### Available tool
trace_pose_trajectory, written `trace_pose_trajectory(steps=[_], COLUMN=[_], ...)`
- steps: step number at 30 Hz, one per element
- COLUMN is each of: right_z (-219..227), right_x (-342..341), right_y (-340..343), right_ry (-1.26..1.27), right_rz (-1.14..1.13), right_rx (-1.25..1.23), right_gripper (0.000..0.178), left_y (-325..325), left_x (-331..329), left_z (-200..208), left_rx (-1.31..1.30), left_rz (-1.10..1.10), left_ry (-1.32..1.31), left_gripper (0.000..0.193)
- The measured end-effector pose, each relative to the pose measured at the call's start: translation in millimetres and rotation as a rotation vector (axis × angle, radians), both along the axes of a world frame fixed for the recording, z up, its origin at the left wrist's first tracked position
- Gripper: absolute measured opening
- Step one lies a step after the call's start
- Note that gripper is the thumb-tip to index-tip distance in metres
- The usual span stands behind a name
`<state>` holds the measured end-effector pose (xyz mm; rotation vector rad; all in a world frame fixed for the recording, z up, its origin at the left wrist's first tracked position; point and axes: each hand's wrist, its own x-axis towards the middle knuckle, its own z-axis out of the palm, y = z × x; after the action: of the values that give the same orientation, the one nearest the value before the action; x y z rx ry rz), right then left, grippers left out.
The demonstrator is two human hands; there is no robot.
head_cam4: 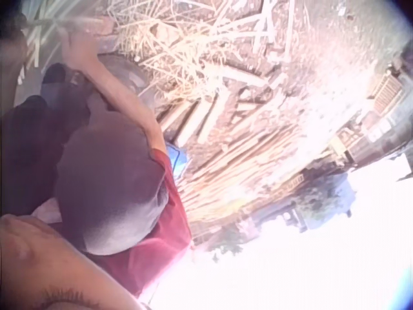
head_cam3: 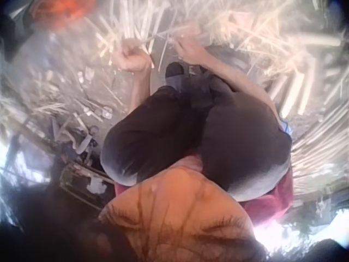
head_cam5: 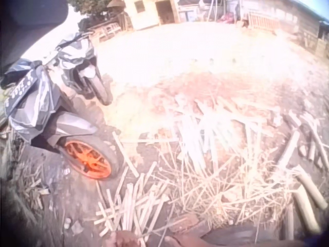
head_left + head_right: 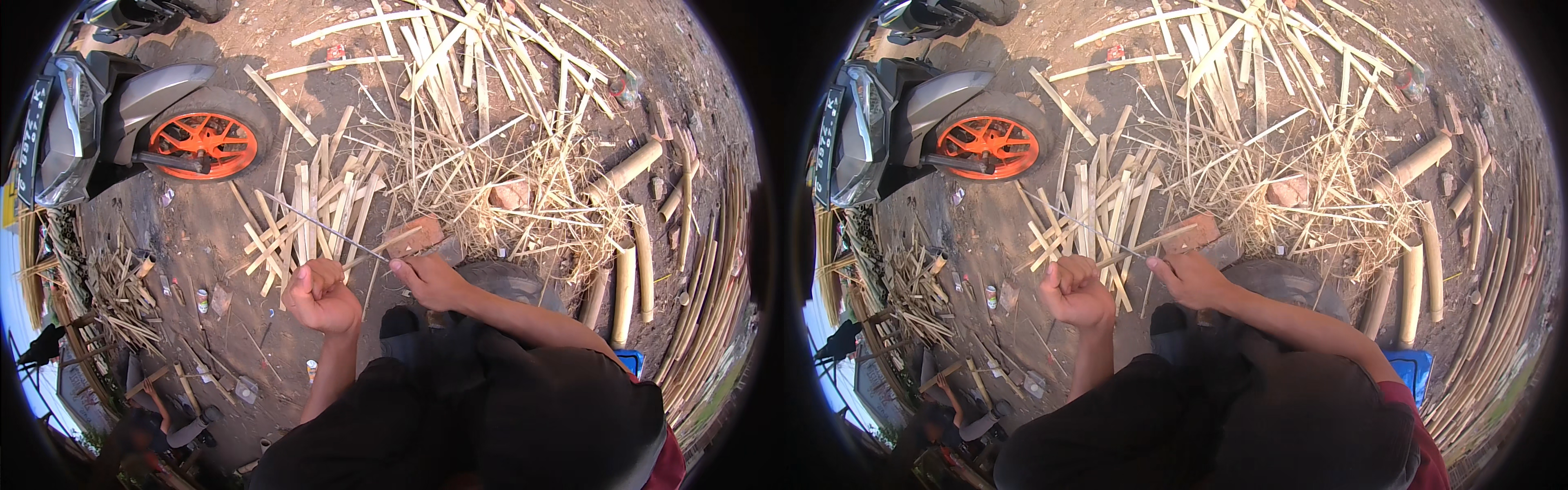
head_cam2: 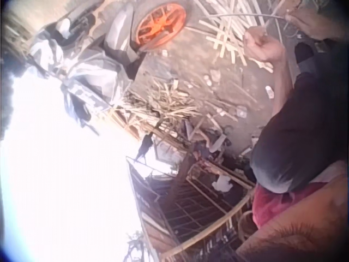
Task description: The person shaves thin strips from a bamboo stick using a machete, working over a pile of wood shavings on the ground.
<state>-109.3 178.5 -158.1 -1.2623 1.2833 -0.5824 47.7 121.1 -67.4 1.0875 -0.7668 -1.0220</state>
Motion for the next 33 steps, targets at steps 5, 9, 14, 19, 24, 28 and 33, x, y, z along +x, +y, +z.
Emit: trace_pose_trajectory(steps=[5, 9, 14, 19, 24, 28, 33], right_z=[-34.3, -25.1, -48.0, -64.3, -17.7, -60.4, -113.7], right_x=[-6.6, 6.3, -6.4, -25.1, -0.3, -25.4, -89.1], right_y=[-1.1, 0.7, 7.8, -0.4, 4.1, -2.5, 24.5], right_ry=[0.099, 0.065, 0.233, 0.317, 0.045, 0.332, 0.558], right_rz=[0.034, -0.048, 0.039, 0.084, 0.035, 0.145, 0.21], right_rx=[0.081, -0.01, 0.072, 0.136, 0.113, 0.249, 0.439], right_gripper=[0.065, 0.064, 0.066, 0.063, 0.068, 0.072, 0.078], left_y=[-11.8, -9.0, -10.0, -5.0, -11.2, -8.7, -3.3], left_x=[-4.8, -8.9, -11.4, -12.5, -9.1, 11.0, 13.7], left_z=[9.8, 9.0, 8.4, 5.4, 6.9, 3.9, 2.3], left_rx=[0.036, 0.051, 0.082, 0.073, 0.059, 0.041, 0.071], left_rz=[0.151, 0.118, 0.146, 0.175, 0.146, 0.103, 0.046], left_ry=[-0.024, -0.059, -0.06, -0.113, -0.112, -0.054, -0.094], left_gripper=[0.041, 0.043, 0.044, 0.043, 0.044, 0.043, 0.041])
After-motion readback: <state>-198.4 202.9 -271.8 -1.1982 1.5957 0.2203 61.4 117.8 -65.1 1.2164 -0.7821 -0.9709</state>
